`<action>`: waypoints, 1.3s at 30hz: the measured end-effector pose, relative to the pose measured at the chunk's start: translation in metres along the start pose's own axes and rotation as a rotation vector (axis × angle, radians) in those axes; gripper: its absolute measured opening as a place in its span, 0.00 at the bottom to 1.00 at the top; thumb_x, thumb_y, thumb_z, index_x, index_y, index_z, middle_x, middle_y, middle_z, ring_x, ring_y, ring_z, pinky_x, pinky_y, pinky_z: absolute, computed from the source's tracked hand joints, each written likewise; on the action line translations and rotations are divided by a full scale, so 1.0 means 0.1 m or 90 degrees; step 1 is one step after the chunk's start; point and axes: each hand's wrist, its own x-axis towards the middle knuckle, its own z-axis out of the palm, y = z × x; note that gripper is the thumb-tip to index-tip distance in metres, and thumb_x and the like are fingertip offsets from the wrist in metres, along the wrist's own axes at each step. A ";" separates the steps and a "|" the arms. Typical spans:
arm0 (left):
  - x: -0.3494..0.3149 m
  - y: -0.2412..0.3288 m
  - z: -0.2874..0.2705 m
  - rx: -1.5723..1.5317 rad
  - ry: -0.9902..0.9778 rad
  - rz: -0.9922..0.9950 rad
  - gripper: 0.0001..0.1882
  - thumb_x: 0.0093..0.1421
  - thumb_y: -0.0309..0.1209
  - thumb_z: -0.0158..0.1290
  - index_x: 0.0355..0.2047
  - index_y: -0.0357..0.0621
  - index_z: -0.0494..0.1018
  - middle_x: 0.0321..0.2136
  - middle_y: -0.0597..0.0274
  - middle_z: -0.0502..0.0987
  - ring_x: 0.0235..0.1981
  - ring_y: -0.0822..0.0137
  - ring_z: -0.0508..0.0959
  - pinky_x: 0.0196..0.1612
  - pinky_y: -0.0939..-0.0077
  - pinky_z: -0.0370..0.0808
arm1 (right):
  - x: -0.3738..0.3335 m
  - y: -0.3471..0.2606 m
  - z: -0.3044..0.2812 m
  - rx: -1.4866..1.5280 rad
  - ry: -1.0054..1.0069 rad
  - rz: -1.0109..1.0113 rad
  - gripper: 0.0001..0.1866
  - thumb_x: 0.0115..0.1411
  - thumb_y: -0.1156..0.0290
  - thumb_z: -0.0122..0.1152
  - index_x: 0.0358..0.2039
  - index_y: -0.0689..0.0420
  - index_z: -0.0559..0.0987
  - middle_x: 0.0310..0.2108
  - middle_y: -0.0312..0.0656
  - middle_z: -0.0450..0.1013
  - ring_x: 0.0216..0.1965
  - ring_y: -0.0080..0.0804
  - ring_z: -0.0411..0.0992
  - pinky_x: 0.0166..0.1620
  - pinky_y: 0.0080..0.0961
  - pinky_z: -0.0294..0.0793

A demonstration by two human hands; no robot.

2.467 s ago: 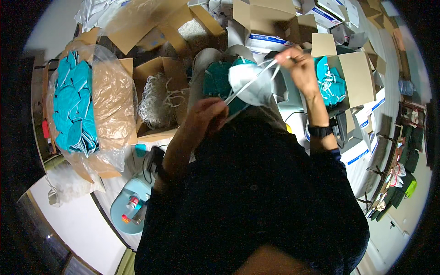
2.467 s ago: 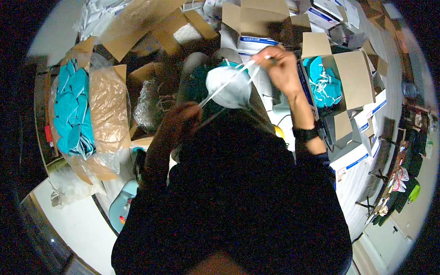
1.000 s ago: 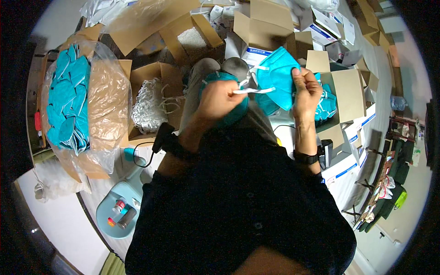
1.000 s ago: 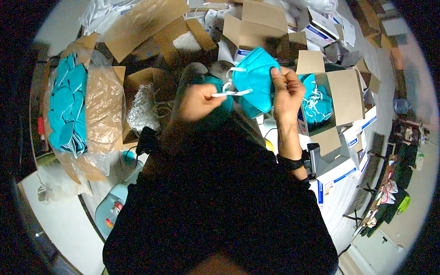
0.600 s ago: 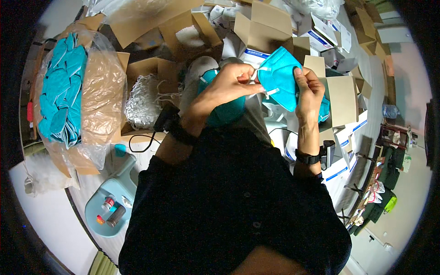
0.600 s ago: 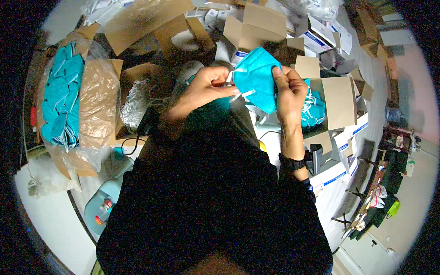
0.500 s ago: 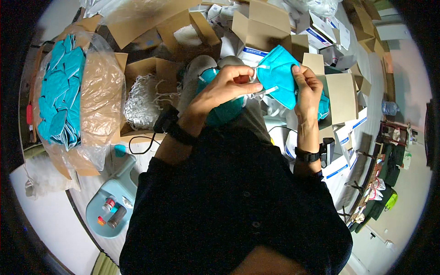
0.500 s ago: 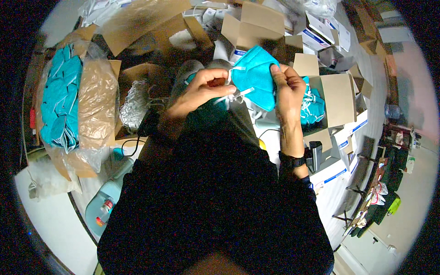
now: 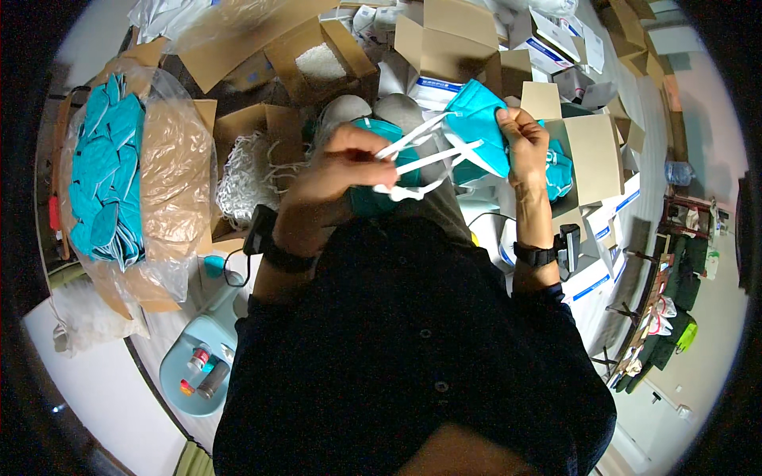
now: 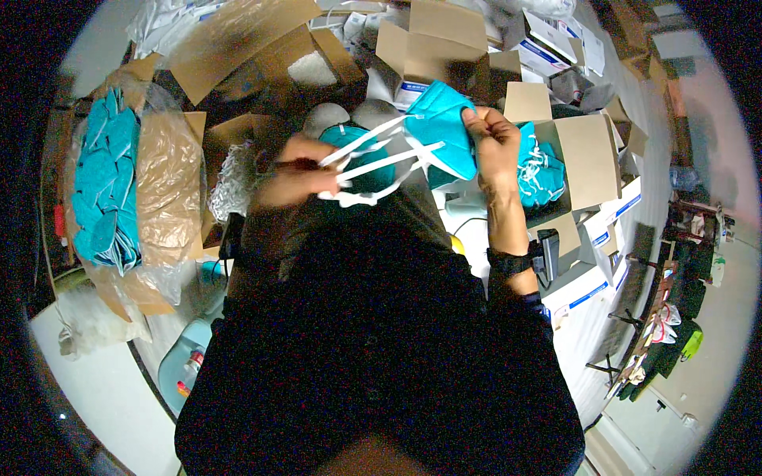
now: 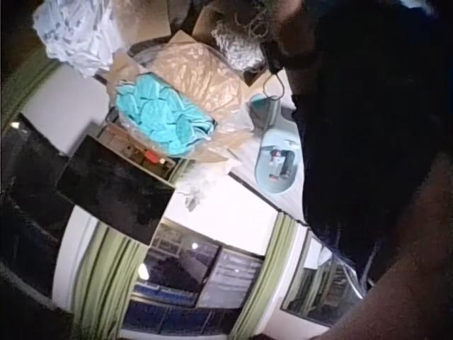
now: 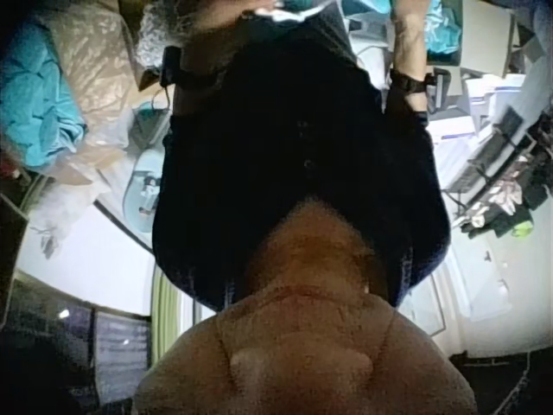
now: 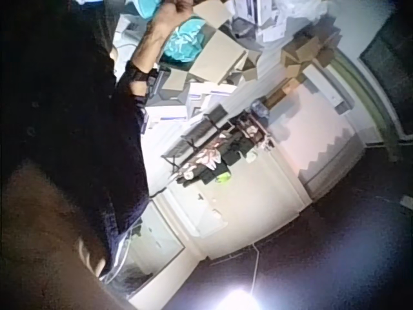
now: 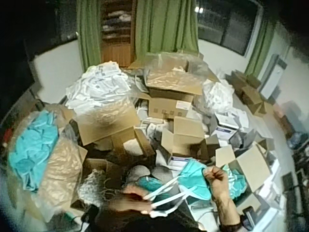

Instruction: Sorting, untangling, and preparing protective masks for packaging or use.

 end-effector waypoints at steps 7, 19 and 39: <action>0.03 -0.28 0.05 -0.255 0.043 -0.077 0.13 0.58 0.36 0.54 0.27 0.37 0.74 0.18 0.68 0.70 0.17 0.79 0.65 0.23 0.84 0.60 | 0.11 0.30 -0.05 -0.367 0.000 -0.140 0.07 0.56 0.70 0.62 0.32 0.59 0.79 0.21 0.31 0.72 0.23 0.20 0.67 0.28 0.19 0.65; 0.10 -0.36 0.23 -0.332 0.155 -0.226 0.13 0.63 0.39 0.48 0.31 0.42 0.75 0.21 0.74 0.70 0.19 0.83 0.64 0.22 0.87 0.59 | -0.35 -0.24 0.72 -0.049 -0.536 -0.075 0.24 0.51 0.84 0.60 0.50 0.56 0.73 0.43 0.34 0.75 0.36 0.18 0.70 0.37 0.15 0.69; 0.16 -0.56 0.52 -0.203 0.171 -0.204 0.16 0.66 0.38 0.39 0.22 0.48 0.64 0.15 0.78 0.57 0.15 0.83 0.54 0.18 0.83 0.48 | -0.28 0.19 0.71 -0.132 -0.183 -0.124 0.10 0.50 0.75 0.69 0.20 0.60 0.74 0.17 0.31 0.70 0.21 0.13 0.61 0.24 0.15 0.62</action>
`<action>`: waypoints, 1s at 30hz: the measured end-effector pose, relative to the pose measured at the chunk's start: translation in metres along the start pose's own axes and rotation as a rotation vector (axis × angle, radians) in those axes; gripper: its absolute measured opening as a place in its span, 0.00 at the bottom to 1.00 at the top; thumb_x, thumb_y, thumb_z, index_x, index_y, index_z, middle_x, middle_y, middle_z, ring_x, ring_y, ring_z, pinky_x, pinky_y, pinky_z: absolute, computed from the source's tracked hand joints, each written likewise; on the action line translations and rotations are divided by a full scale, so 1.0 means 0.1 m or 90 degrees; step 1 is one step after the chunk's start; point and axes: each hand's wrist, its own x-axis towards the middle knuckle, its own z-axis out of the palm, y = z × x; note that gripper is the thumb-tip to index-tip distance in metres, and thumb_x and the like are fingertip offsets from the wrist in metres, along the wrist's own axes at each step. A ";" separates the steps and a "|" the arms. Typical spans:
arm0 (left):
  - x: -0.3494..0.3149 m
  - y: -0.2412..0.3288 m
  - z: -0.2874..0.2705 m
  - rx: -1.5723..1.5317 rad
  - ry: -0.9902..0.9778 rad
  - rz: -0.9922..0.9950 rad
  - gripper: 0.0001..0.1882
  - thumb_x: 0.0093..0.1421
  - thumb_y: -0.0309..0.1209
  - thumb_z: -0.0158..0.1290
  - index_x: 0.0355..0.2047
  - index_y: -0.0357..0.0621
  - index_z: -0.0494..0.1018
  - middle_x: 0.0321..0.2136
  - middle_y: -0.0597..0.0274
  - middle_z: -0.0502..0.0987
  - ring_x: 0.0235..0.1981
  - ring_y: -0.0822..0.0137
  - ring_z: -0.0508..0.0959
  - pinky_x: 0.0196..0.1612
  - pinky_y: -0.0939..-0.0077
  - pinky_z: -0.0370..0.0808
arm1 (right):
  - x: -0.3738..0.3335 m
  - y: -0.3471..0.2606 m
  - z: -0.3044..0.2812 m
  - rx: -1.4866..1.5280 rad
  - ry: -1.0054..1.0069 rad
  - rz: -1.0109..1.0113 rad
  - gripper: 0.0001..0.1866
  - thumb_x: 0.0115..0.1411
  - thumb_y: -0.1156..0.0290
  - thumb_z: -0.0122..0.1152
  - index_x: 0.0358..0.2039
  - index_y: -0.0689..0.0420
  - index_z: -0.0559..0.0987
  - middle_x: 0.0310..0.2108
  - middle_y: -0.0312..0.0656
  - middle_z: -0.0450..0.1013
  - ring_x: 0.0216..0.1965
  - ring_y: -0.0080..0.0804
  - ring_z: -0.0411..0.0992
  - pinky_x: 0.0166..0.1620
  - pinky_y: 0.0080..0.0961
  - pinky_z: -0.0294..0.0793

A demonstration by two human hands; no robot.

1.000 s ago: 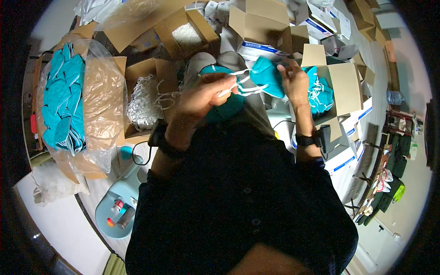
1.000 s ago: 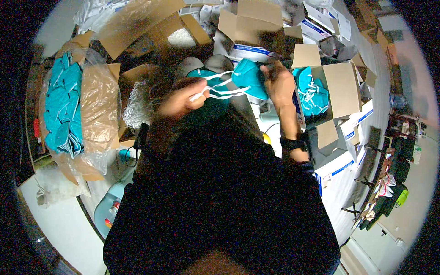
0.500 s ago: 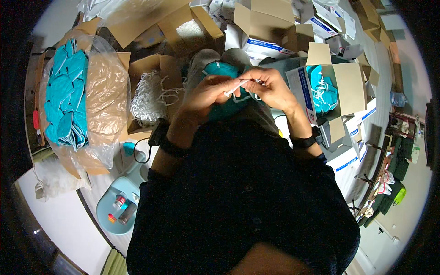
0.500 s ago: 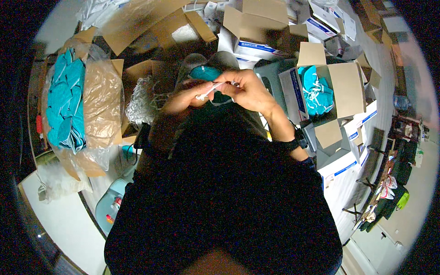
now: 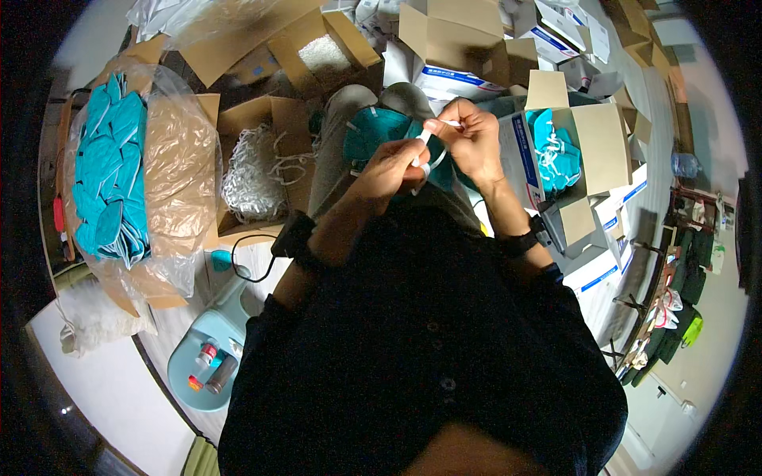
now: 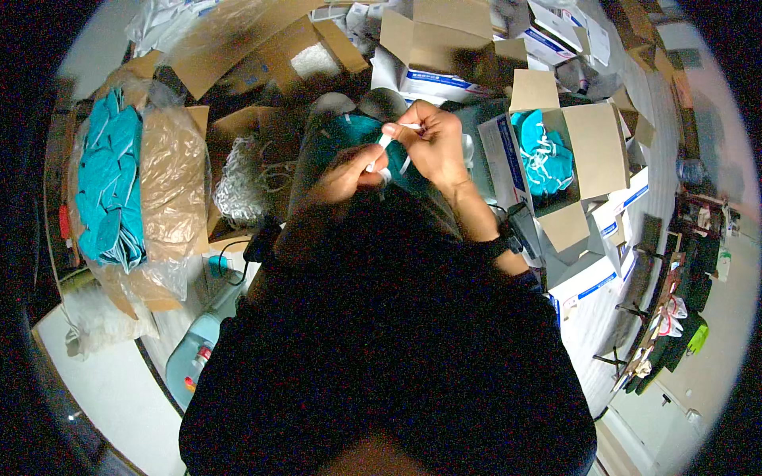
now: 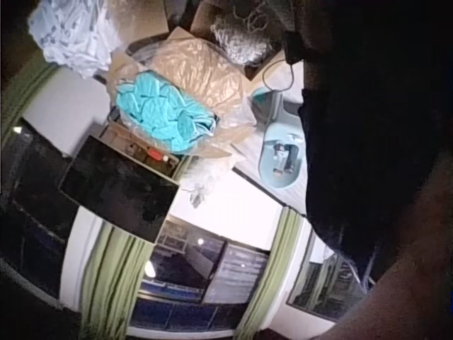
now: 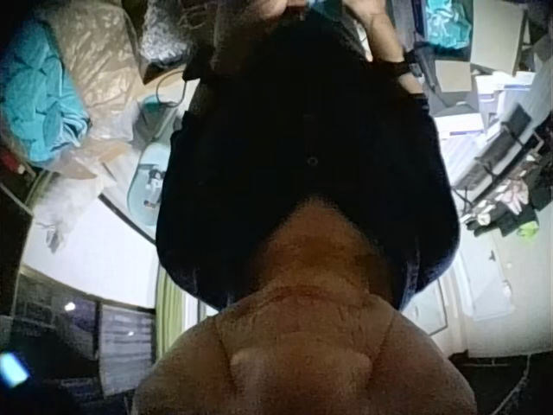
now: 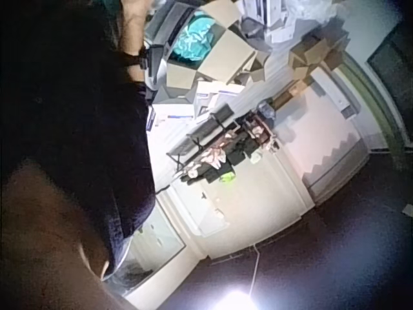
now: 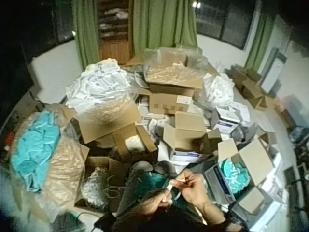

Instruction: Sorting, untangling, and preparing protective masks for packaging or use.

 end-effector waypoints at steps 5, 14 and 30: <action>-0.27 0.07 0.09 -0.007 0.010 0.037 0.15 0.65 0.39 0.40 0.21 0.50 0.63 0.16 0.75 0.58 0.15 0.80 0.55 0.20 0.83 0.53 | 0.19 0.13 -0.08 -0.079 0.092 -0.007 0.12 0.49 0.75 0.69 0.19 0.62 0.73 0.16 0.35 0.71 0.21 0.15 0.62 0.24 0.16 0.63; -0.79 -0.26 -0.17 0.127 -0.012 0.036 0.16 0.67 0.41 0.38 0.23 0.50 0.63 0.16 0.73 0.58 0.16 0.79 0.56 0.20 0.82 0.54 | 0.55 0.47 -0.46 -0.142 0.212 0.030 0.10 0.48 0.76 0.69 0.19 0.60 0.75 0.19 0.35 0.73 0.23 0.18 0.66 0.29 0.17 0.68; -0.41 -0.30 -0.37 -0.410 -0.058 -0.061 0.10 0.64 0.34 0.43 0.30 0.43 0.69 0.20 0.70 0.65 0.19 0.78 0.63 0.21 0.87 0.59 | 0.00 -0.28 -0.16 -0.213 -0.069 -0.061 0.08 0.55 0.68 0.64 0.25 0.58 0.77 0.19 0.36 0.71 0.23 0.21 0.67 0.26 0.19 0.64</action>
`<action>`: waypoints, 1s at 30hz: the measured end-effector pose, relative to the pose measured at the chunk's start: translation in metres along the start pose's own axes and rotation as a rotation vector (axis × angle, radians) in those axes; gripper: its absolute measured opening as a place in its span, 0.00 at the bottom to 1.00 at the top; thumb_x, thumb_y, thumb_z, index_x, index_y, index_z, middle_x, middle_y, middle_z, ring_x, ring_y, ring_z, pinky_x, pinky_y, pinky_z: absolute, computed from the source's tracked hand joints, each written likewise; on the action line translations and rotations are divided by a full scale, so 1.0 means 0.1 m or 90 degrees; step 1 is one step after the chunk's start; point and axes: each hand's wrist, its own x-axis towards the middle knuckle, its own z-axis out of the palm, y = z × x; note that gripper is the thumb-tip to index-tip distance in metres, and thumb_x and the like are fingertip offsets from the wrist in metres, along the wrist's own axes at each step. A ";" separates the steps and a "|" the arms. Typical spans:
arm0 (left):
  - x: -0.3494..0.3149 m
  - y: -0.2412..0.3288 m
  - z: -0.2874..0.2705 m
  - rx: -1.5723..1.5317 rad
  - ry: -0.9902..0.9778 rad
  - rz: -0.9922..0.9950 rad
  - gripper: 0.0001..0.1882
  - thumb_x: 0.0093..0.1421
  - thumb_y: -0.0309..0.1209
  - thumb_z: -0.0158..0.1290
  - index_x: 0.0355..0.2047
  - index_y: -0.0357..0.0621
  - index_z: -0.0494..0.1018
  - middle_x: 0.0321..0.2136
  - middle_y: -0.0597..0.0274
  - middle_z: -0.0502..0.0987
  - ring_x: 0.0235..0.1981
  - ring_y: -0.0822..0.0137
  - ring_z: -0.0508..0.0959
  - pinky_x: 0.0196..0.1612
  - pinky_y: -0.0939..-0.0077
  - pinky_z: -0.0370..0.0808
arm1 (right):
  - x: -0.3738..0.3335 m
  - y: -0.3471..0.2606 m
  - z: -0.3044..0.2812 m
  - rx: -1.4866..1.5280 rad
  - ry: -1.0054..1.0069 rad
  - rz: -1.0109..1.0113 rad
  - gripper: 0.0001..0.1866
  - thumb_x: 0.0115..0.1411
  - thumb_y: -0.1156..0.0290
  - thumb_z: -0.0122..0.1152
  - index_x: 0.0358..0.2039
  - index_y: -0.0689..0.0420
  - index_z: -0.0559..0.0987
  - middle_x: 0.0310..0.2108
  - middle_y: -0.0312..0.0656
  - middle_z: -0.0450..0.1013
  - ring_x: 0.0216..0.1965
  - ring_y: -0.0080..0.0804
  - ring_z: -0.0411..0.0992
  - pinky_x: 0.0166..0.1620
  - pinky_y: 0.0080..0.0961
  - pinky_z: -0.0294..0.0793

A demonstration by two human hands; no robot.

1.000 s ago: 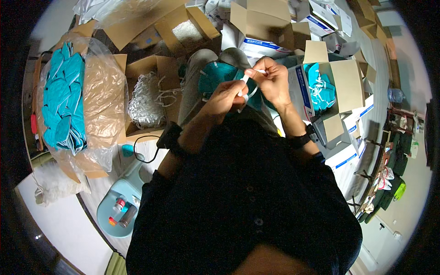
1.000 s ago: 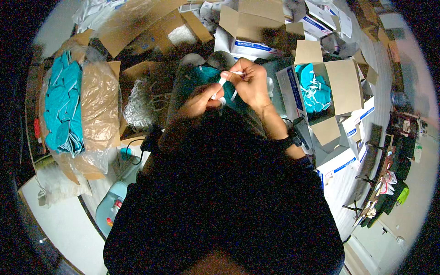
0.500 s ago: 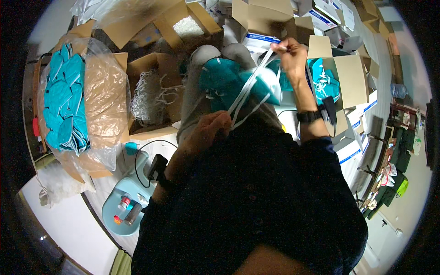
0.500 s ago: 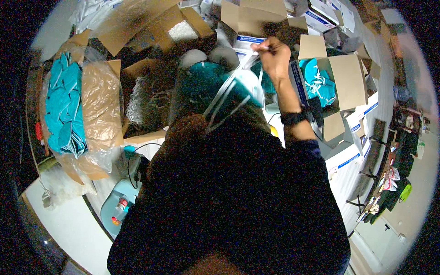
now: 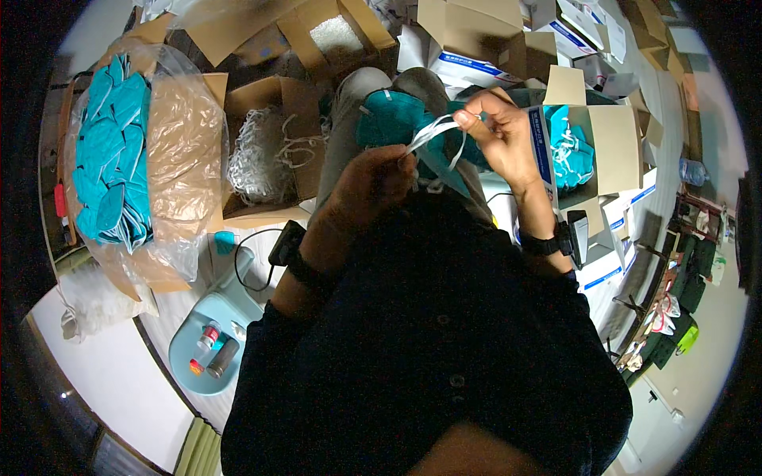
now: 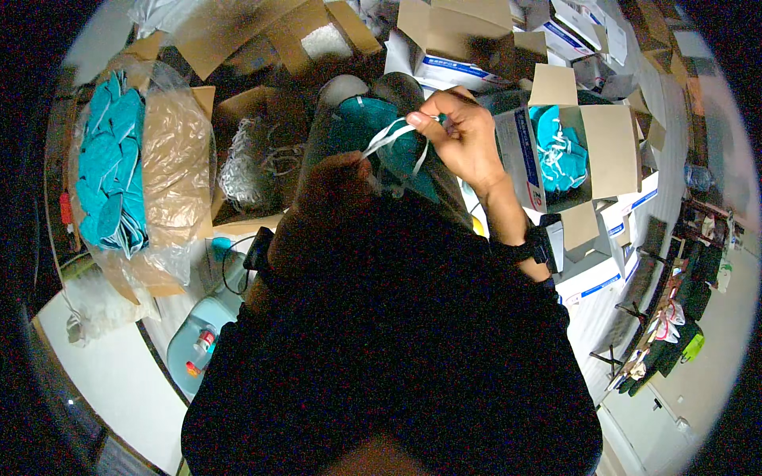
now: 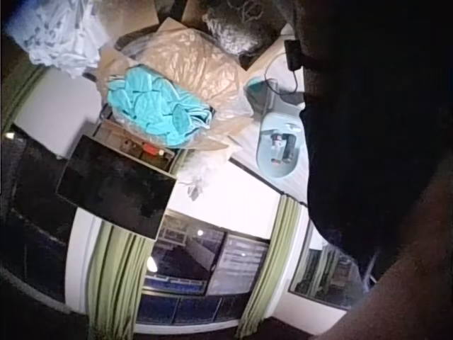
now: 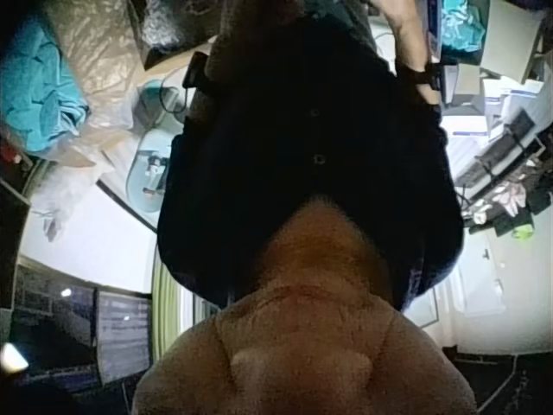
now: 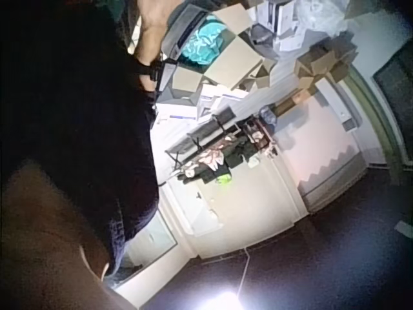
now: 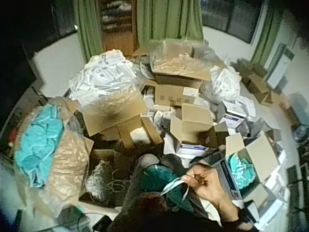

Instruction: Sorting, untangling, and preparing protective masks for packaging or use.

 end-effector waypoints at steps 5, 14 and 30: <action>-0.01 0.09 0.23 0.591 0.097 0.381 0.14 0.66 0.36 0.41 0.36 0.41 0.73 0.18 0.71 0.66 0.17 0.78 0.63 0.19 0.86 0.59 | -0.07 0.06 -0.02 0.511 -0.043 0.196 0.14 0.62 0.65 0.55 0.22 0.59 0.74 0.14 0.27 0.61 0.15 0.17 0.56 0.20 0.15 0.55; 0.63 0.76 -0.75 0.874 0.236 0.464 0.15 0.61 0.37 0.47 0.31 0.38 0.77 0.19 0.54 0.75 0.23 0.62 0.77 0.28 0.67 0.71 | -0.27 0.32 -0.44 0.927 -0.027 0.299 0.18 0.64 0.60 0.51 0.42 0.64 0.75 0.13 0.25 0.53 0.13 0.13 0.48 0.18 0.14 0.47; 0.88 0.97 -0.30 0.619 0.158 0.225 0.12 0.58 0.36 0.57 0.30 0.38 0.77 0.19 0.74 0.72 0.19 0.78 0.67 0.21 0.80 0.62 | -0.32 0.11 -0.04 0.269 0.041 0.355 0.14 0.57 0.62 0.64 0.29 0.63 0.79 0.22 0.33 0.73 0.24 0.16 0.65 0.30 0.15 0.63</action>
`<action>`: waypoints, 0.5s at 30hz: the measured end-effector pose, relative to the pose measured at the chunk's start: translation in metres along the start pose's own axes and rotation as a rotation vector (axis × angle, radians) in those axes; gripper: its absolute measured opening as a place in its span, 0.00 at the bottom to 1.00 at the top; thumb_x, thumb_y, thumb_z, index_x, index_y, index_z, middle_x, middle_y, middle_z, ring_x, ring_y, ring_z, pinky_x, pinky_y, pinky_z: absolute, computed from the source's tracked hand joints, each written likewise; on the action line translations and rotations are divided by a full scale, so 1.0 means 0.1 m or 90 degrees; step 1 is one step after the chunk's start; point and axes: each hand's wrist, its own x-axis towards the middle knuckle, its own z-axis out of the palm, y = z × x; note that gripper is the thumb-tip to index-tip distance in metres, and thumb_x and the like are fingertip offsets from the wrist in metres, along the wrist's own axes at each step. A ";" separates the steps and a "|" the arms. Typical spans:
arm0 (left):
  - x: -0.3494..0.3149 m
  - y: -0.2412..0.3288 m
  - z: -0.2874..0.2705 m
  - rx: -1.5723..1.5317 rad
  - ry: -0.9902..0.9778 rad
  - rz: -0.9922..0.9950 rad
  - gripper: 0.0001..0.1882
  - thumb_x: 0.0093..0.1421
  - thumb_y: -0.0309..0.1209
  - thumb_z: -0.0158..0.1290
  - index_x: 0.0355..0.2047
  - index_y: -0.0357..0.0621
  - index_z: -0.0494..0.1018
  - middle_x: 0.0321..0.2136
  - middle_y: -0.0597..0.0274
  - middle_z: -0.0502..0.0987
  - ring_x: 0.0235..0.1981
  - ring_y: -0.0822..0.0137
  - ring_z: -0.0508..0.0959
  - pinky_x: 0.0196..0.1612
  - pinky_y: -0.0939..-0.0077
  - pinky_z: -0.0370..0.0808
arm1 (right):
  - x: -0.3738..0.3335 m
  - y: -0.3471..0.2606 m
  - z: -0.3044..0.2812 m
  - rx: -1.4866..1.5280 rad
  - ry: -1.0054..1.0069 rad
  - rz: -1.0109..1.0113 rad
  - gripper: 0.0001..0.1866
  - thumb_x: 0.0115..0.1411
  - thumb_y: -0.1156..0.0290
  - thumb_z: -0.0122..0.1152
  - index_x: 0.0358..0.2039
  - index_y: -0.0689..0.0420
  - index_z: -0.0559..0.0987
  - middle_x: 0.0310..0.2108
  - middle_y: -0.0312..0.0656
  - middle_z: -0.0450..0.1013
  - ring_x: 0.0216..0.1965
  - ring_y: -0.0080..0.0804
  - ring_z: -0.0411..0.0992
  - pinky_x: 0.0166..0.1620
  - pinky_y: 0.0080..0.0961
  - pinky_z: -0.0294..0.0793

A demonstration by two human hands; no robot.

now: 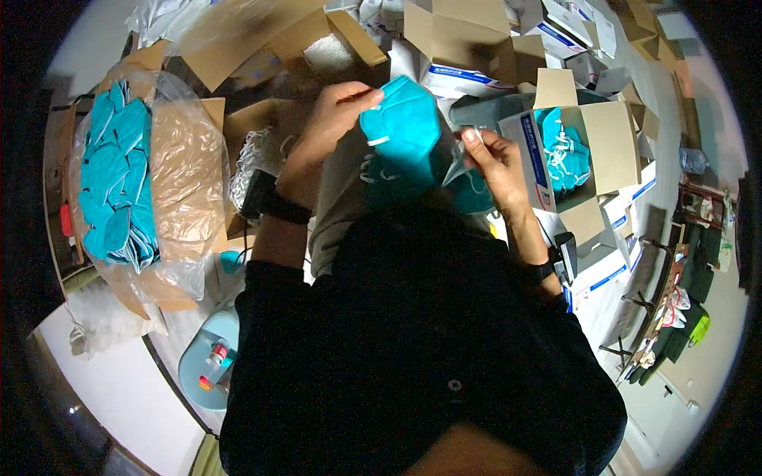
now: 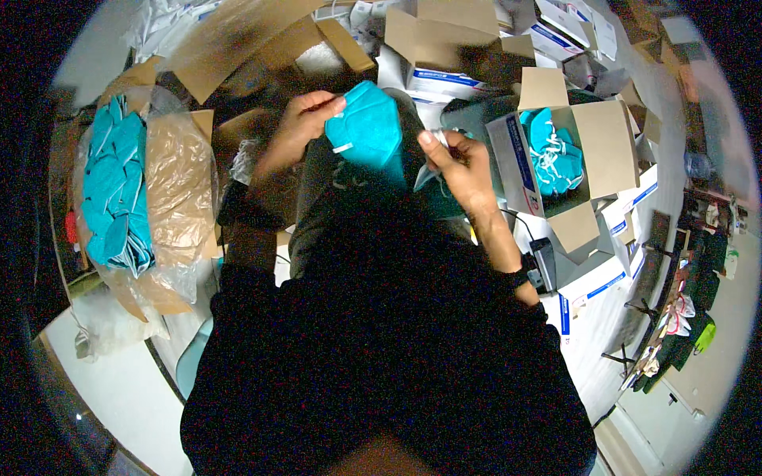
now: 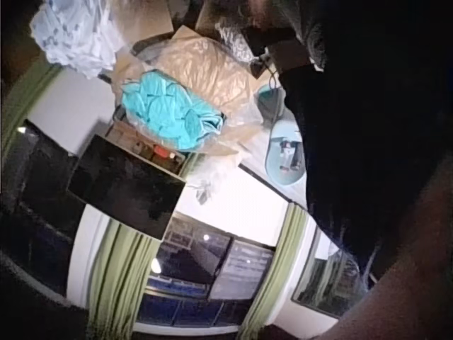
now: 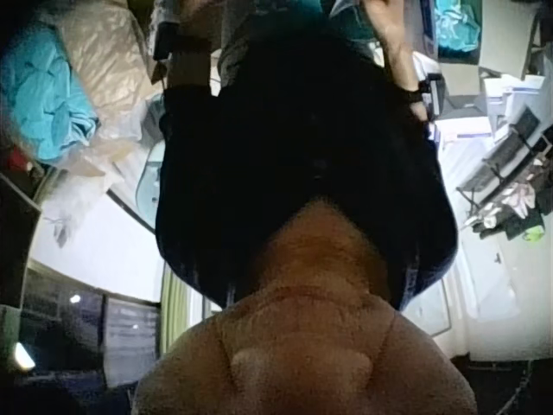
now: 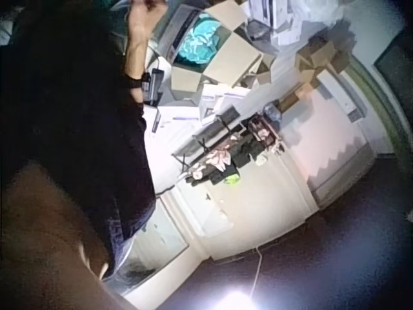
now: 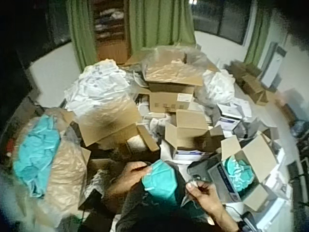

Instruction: Sorting, untangling, and preparing protective masks for packaging or use.

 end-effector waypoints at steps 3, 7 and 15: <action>-0.28 0.40 0.25 -0.109 0.037 -0.093 0.11 0.57 0.36 0.57 0.30 0.40 0.77 0.17 0.76 0.68 0.17 0.83 0.61 0.18 0.85 0.56 | 0.08 -0.07 0.23 -0.045 -0.005 -0.102 0.13 0.57 0.64 0.63 0.27 0.62 0.78 0.20 0.29 0.70 0.23 0.14 0.63 0.27 0.15 0.62; -0.46 0.42 0.44 -0.044 0.141 0.059 0.10 0.57 0.32 0.58 0.30 0.36 0.77 0.18 0.75 0.69 0.18 0.83 0.64 0.20 0.87 0.59 | 0.23 -0.20 0.35 0.112 0.073 -0.219 0.11 0.59 0.68 0.60 0.25 0.61 0.77 0.20 0.29 0.70 0.21 0.13 0.62 0.24 0.14 0.60; -0.54 0.40 0.37 0.059 0.066 0.109 0.08 0.58 0.30 0.57 0.34 0.38 0.78 0.23 0.72 0.75 0.25 0.82 0.70 0.29 0.87 0.65 | 0.34 -0.30 0.18 0.254 0.031 -0.098 0.07 0.59 0.72 0.59 0.32 0.63 0.80 0.28 0.36 0.76 0.26 0.18 0.71 0.31 0.15 0.69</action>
